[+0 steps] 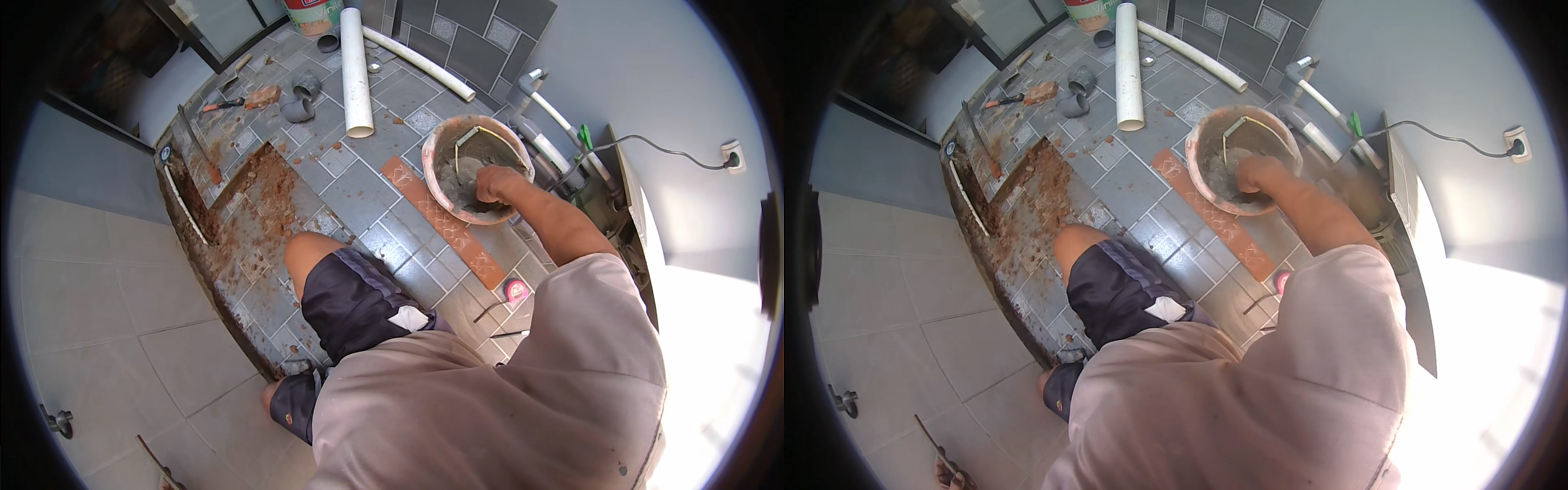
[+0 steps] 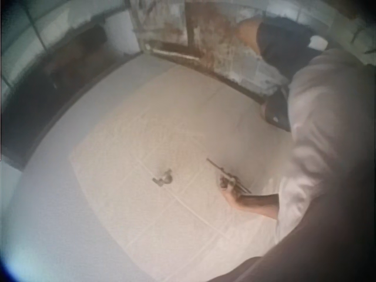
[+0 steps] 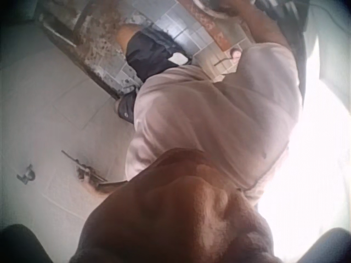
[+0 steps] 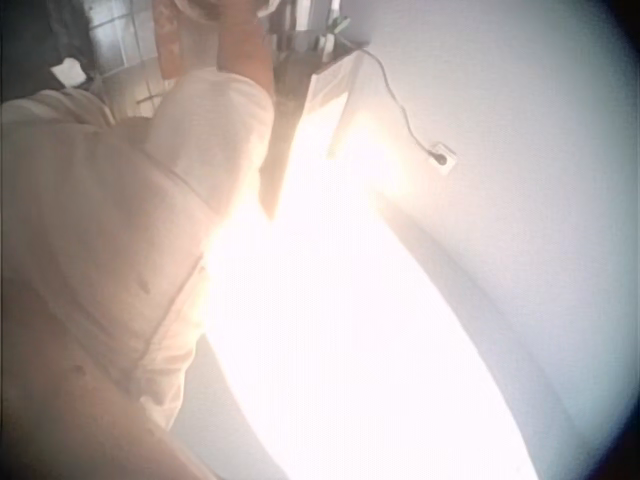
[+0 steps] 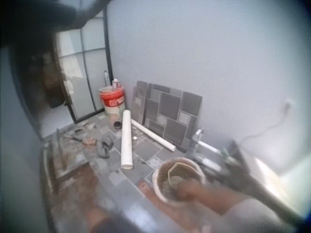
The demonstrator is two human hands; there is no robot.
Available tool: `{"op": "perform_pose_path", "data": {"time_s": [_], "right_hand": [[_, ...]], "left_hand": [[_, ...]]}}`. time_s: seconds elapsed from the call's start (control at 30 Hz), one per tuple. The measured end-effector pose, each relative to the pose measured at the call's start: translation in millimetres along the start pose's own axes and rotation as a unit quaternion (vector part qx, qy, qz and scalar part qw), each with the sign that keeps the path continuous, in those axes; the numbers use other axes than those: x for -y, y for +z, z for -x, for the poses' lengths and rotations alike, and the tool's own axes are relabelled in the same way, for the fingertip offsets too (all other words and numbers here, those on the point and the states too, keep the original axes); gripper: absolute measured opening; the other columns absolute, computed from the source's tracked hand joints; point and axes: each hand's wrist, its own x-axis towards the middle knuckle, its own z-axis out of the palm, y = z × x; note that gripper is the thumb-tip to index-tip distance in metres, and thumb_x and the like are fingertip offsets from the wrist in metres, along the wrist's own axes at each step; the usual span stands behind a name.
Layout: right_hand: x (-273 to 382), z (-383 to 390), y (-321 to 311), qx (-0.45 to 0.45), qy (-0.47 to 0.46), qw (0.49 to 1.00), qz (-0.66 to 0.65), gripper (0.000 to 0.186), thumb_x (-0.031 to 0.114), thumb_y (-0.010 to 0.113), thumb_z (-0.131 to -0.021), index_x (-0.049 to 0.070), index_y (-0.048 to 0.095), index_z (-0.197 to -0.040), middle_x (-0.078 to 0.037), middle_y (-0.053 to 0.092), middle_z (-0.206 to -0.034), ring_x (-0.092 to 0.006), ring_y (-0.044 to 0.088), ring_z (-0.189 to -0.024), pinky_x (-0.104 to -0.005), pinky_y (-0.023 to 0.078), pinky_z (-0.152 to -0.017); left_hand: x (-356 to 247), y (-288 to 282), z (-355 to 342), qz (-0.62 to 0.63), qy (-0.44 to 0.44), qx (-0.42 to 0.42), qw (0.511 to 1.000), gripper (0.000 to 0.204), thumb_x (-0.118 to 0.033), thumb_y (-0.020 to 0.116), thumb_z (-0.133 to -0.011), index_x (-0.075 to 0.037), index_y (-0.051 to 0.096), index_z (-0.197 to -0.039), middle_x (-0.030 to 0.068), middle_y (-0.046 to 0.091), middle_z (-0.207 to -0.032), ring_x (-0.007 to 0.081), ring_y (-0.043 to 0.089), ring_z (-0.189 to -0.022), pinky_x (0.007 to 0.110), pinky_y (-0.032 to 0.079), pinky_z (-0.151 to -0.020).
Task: The person installs gray rectangular tiles on a floor, using a hammer and a small metal tool to tap and align them. They also use a trowel to apply adhesive from a bucket onto the floor and spread it before placing the tiles.
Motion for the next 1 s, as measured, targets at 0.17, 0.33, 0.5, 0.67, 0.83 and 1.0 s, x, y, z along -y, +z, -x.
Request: {"op": "perform_pose_path", "data": {"time_s": [0.17, 0.33, 0.5, 0.67, 0.83, 1.0], "right_hand": [[-6.6, -2.8, 15.6, -0.055, 0.062, 0.992, -0.095, 0.033, 0.016, 0.061, -0.092, 0.003, 0.081, -0.115, -0.02, 0.079, -0.119, -0.0321, 0.079, -0.107, -0.0447, 0.063, -0.087], [2.8, -8.3, 23.5, -0.075, -0.006, 0.994, -0.075, 0.034, 0.013, 0.06, -0.089, -0.002, 0.08, -0.111, -0.024, 0.079, -0.108, -0.0381, 0.08, -0.089, -0.0469, 0.063, -0.074], [-19.3, -7.0, 14.9, -0.058, 0.088, 0.971, -0.215, 0.028, 0.014, 0.064, -0.088, -0.007, 0.079, -0.095, -0.025, 0.079, -0.093, -0.0365, 0.08, -0.087, -0.0445, 0.064, -0.073], [-14.7, -56.4, 37.7, -0.061, 0.014, 0.986, -0.152, 0.029, 0.015, 0.063, -0.088, -0.005, 0.079, -0.1, -0.023, 0.078, -0.089, -0.0363, 0.078, -0.077, -0.046, 0.06, -0.066], [-22.0, -62.5, 29.5, -0.018, 0.012, 0.975, -0.222, 0.025, 0.017, 0.069, -0.087, -0.003, 0.08, -0.098, -0.024, 0.077, -0.088, -0.0348, 0.077, -0.074, -0.045, 0.06, -0.067], [-42.0, 34.9, 10.7, -0.09, 0.028, 0.897, -0.431, 0.022, 0.019, 0.071, -0.092, -0.002, 0.075, -0.092, -0.015, 0.071, -0.075, -0.0253, 0.067, -0.057, -0.0409, 0.05, -0.046]], "left_hand": [[24.5, 72.0, -61.9, 0.07, 0.074, 0.038, 0.994, 0.069, -0.009, 0.08, -0.084, 0.0, 0.054, -0.147, 0.0037, 0.066, -0.101, 0.0162, 0.063, -0.072, 0.03, 0.053, -0.06], [52.0, 180.0, -141.1, 0.18, 0.104, 0.128, 0.97, 0.072, -0.014, 0.093, -0.079, 0.002, 0.055, -0.137, 0.0029, 0.065, -0.089, 0.0163, 0.065, -0.062, 0.03, 0.058, -0.051], [44.7, 270.7, -172.7, 0.257, 0.065, 0.231, 0.936, 0.07, -0.017, 0.091, -0.083, -0.003, 0.052, -0.14, 0.0083, 0.068, -0.097, 0.0253, 0.071, -0.067, 0.039, 0.064, -0.055], [26.3, 344.0, -198.4, 0.269, 0.016, 0.263, 0.926, 0.057, -0.031, 0.073, -0.099, -0.005, 0.051, -0.144, 0.0113, 0.069, -0.104, 0.028, 0.072, -0.071, 0.038, 0.063, -0.056], [4.2, 404.7, -211.0, 0.24, -0.017, 0.326, 0.914, 0.055, -0.032, 0.063, -0.103, -0.006, 0.05, -0.149, 0.0136, 0.068, -0.106, 0.0294, 0.072, -0.077, 0.042, 0.062, -0.064], [-18.5, 469.5, -217.4, 0.24, -0.047, 0.437, 0.866, 0.05, -0.022, 0.049, -0.11, -0.007, 0.047, -0.157, 0.0176, 0.069, -0.106, 0.0329, 0.073, -0.078, 0.046, 0.063, -0.067]]}}
